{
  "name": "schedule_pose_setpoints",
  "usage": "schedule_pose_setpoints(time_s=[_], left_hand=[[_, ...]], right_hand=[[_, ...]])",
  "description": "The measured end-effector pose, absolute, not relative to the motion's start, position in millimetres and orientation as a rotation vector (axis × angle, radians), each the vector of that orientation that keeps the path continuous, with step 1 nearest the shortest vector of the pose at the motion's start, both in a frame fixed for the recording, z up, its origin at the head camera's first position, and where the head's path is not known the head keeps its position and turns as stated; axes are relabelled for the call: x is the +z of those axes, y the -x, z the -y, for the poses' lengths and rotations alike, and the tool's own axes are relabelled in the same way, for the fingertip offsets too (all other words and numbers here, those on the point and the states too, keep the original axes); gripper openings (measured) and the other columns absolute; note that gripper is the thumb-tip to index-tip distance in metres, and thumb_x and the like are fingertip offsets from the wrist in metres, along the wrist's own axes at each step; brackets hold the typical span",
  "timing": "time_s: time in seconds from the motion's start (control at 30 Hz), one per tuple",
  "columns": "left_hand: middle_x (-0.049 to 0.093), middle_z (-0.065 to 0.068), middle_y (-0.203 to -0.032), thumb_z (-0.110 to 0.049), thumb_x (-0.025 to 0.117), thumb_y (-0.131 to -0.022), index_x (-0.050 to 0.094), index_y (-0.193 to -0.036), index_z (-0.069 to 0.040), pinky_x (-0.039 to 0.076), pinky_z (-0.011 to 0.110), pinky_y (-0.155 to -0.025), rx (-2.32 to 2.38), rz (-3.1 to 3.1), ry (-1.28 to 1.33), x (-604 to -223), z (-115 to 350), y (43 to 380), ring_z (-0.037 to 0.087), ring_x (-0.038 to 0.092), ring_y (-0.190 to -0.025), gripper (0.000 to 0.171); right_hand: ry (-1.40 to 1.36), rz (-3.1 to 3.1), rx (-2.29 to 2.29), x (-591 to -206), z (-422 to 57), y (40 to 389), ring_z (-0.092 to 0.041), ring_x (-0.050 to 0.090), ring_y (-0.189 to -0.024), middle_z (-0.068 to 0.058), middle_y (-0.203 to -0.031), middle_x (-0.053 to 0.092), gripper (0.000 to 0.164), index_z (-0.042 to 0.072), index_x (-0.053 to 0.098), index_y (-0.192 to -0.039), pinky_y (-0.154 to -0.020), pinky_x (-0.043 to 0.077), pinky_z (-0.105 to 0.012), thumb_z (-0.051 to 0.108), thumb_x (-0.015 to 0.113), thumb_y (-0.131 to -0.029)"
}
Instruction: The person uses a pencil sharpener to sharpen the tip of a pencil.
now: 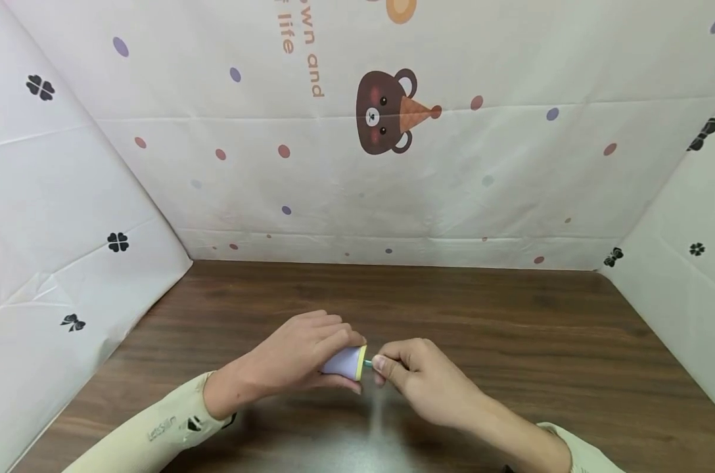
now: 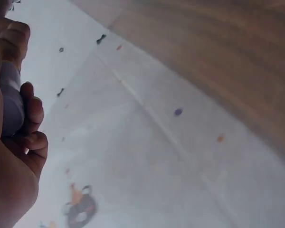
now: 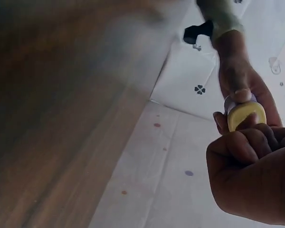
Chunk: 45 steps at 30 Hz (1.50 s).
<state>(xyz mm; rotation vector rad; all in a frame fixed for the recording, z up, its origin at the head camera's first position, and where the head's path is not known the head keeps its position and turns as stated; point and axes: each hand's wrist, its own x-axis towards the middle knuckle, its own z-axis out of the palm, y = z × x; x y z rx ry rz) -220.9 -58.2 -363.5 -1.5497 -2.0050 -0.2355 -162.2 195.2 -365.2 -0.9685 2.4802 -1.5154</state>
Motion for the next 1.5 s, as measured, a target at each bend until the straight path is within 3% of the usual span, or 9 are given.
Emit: schedule_pose_setpoints(time_s=[0.27, 0.47, 0.67, 0.8, 0.9, 1.0, 1.23, 1.5], left_hand=[[0.067, -0.013, -0.102, -0.060, 0.083, -0.086, 0.062, -0.121, -0.018, 0.051, 0.020, -0.077, -0.408, 2.203, 1.566, -364, 64, 225, 0.002, 0.057, -0.081, 0.059], [0.067, -0.012, -0.102, -0.061, 0.077, -0.091, 0.059, -0.124, -0.018, 0.049, 0.016, -0.075, -0.465, 2.303, 1.571, -361, 64, 220, -0.002, 0.057, -0.084, 0.058], [0.070, -0.007, -0.105, -0.055, 0.082, -0.091, 0.057, -0.127, -0.015, 0.055, 0.023, -0.074, -0.500, 2.324, 1.456, -358, 83, 226, 0.003, 0.061, -0.084, 0.059], [0.068, -0.006, -0.108, -0.044, 0.087, -0.090, 0.052, -0.132, -0.017, 0.056, 0.026, -0.070, -0.756, 2.416, 1.361, -355, 101, 233, 0.006, 0.063, -0.082, 0.061], [0.067, -0.008, -0.112, -0.036, 0.083, -0.094, 0.050, -0.136, -0.020, 0.056, 0.026, -0.071, -0.967, 2.458, 1.358, -355, 104, 237, 0.007, 0.064, -0.086, 0.056], [0.066, -0.009, -0.115, -0.029, 0.078, -0.097, 0.050, -0.139, -0.021, 0.057, 0.028, -0.074, -1.104, 2.463, 1.365, -357, 104, 238, 0.009, 0.064, -0.090, 0.051], [0.067, -0.006, -0.119, -0.023, 0.079, -0.097, 0.054, -0.137, -0.020, 0.055, 0.032, -0.080, -1.303, 2.397, 1.385, -361, 101, 244, 0.014, 0.063, -0.098, 0.046], [0.068, -0.010, -0.123, -0.022, 0.085, -0.093, 0.061, -0.132, -0.023, 0.050, 0.034, -0.082, -1.299, 2.393, 1.275, -367, 99, 253, 0.013, 0.060, -0.101, 0.046]], right_hand=[[1.032, -2.589, -1.375, -363, -197, 165, 0.005, 0.036, -0.058, 0.019, -0.068, 0.041, 0.022, 0.030, 0.066, -0.091, -0.052, 0.040, -0.021, 0.022, 0.058, -0.111], [1.073, -2.590, -1.396, -363, -198, 162, 0.006, 0.036, -0.061, 0.019, -0.073, 0.041, 0.024, 0.029, 0.063, -0.088, -0.053, 0.039, -0.020, 0.019, 0.059, -0.110], [1.041, -2.374, -1.545, -364, -213, 168, -0.003, 0.033, -0.056, -0.001, -0.064, 0.037, 0.029, 0.017, 0.061, -0.087, -0.045, 0.032, -0.026, 0.008, 0.049, -0.112], [0.941, -2.281, -1.587, -365, -231, 171, -0.014, 0.032, -0.054, -0.011, -0.064, 0.034, 0.025, 0.012, 0.066, -0.100, -0.046, 0.032, -0.031, 0.007, 0.046, -0.113], [0.904, -2.308, -1.565, -364, -233, 171, -0.015, 0.034, -0.056, -0.011, -0.068, 0.037, 0.018, 0.012, 0.066, -0.111, -0.047, 0.034, -0.033, 0.011, 0.048, -0.114], [0.895, -2.358, -1.557, -362, -232, 170, -0.012, 0.035, -0.055, -0.009, -0.069, 0.039, 0.013, 0.013, 0.064, -0.114, -0.045, 0.033, -0.033, 0.012, 0.051, -0.113], [0.757, -2.543, -1.535, -361, -234, 166, -0.014, 0.051, -0.067, 0.001, -0.080, 0.052, 0.005, 0.016, 0.064, -0.111, -0.057, 0.045, -0.030, 0.018, 0.059, -0.110], [0.569, -2.724, -1.544, -359, -236, 171, -0.013, 0.055, -0.075, -0.002, -0.088, 0.057, 0.006, 0.019, 0.066, -0.105, -0.064, 0.046, -0.028, 0.013, 0.068, -0.105]])
